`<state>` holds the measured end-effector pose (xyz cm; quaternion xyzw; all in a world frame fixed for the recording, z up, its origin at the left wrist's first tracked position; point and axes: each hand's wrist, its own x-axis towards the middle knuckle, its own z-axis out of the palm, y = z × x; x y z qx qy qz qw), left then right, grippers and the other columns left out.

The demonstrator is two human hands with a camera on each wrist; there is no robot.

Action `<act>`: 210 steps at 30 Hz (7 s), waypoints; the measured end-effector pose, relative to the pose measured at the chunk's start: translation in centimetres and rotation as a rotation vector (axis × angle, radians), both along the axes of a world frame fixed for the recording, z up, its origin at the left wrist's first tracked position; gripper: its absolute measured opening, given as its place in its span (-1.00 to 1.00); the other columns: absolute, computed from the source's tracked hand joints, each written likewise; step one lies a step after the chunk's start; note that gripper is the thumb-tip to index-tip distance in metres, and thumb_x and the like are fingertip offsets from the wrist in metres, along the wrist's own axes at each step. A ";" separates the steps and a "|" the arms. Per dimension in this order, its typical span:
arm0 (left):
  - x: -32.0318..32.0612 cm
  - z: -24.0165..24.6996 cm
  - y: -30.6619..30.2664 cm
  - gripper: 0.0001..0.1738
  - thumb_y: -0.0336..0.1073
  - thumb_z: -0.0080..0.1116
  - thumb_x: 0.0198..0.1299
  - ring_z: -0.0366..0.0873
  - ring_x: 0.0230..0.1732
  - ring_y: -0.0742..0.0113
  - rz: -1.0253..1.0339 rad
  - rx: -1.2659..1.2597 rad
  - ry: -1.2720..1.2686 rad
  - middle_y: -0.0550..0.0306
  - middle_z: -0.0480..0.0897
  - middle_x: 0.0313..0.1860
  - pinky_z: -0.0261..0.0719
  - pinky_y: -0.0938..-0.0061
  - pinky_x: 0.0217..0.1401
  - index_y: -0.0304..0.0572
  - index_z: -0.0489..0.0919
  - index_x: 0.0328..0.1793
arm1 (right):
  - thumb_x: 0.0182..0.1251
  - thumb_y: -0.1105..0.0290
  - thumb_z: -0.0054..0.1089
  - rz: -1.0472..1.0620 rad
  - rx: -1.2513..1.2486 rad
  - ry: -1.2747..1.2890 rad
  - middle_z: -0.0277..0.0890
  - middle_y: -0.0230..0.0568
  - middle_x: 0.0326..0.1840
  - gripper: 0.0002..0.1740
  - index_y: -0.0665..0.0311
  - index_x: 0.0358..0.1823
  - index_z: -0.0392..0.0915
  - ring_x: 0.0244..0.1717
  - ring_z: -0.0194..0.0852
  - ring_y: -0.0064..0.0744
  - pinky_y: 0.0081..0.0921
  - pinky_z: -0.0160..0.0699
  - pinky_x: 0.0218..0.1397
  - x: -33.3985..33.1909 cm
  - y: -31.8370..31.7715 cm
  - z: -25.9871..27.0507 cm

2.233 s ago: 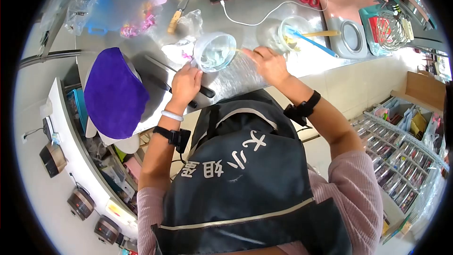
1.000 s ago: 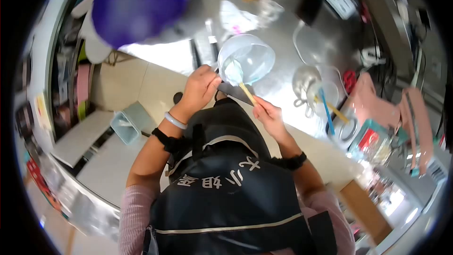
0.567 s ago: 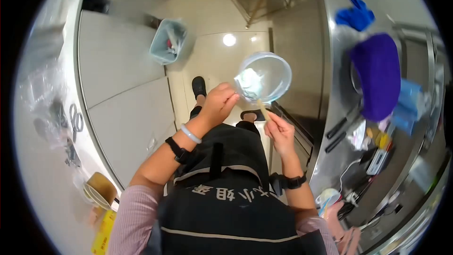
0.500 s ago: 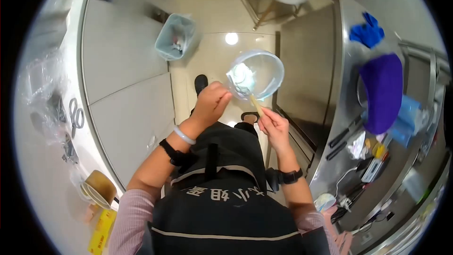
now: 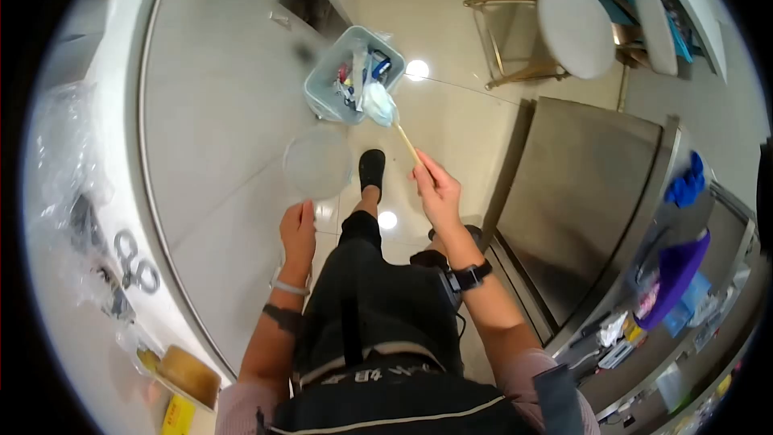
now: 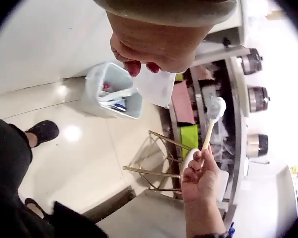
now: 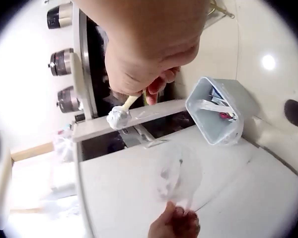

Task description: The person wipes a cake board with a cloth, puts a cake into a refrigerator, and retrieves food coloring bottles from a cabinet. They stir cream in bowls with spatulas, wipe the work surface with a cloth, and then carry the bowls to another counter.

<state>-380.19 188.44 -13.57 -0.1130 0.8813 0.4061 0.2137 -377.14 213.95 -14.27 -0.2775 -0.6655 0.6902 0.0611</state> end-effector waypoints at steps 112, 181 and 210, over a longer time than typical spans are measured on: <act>-22.5 -13.7 11.4 -0.43 -0.08 0.31 -0.23 0.55 -0.12 -0.16 -0.603 -0.335 -0.161 -0.30 0.60 -0.24 0.49 0.21 -0.07 -0.47 0.57 -0.19 | 0.12 0.47 0.19 0.191 0.311 -0.597 0.54 -0.08 -0.31 -0.73 0.28 -0.10 0.53 -0.32 0.56 -0.16 -0.41 0.52 -0.24 8.7 10.8 14.4; -12.9 35.5 59.0 -0.14 0.16 0.01 0.13 0.17 0.30 -0.01 -1.196 0.454 0.526 -0.21 0.19 0.26 0.11 0.15 0.38 -0.42 0.10 0.31 | 0.12 0.17 0.05 -0.792 1.186 -0.864 0.32 -0.26 0.07 -0.75 0.08 -0.22 0.53 0.23 0.09 -0.10 0.01 -0.04 0.25 26.5 62.3 13.4; -6.2 35.7 75.8 -0.28 0.11 0.00 0.19 0.27 0.25 0.04 -1.291 0.711 -0.019 -0.13 0.25 0.24 0.20 0.21 0.35 -0.32 0.18 0.26 | -0.06 -0.19 0.19 -1.357 0.900 -1.004 0.09 -0.21 0.33 -0.24 -0.05 0.19 0.32 0.34 -0.10 0.05 0.13 -0.13 0.30 34.0 69.3 15.2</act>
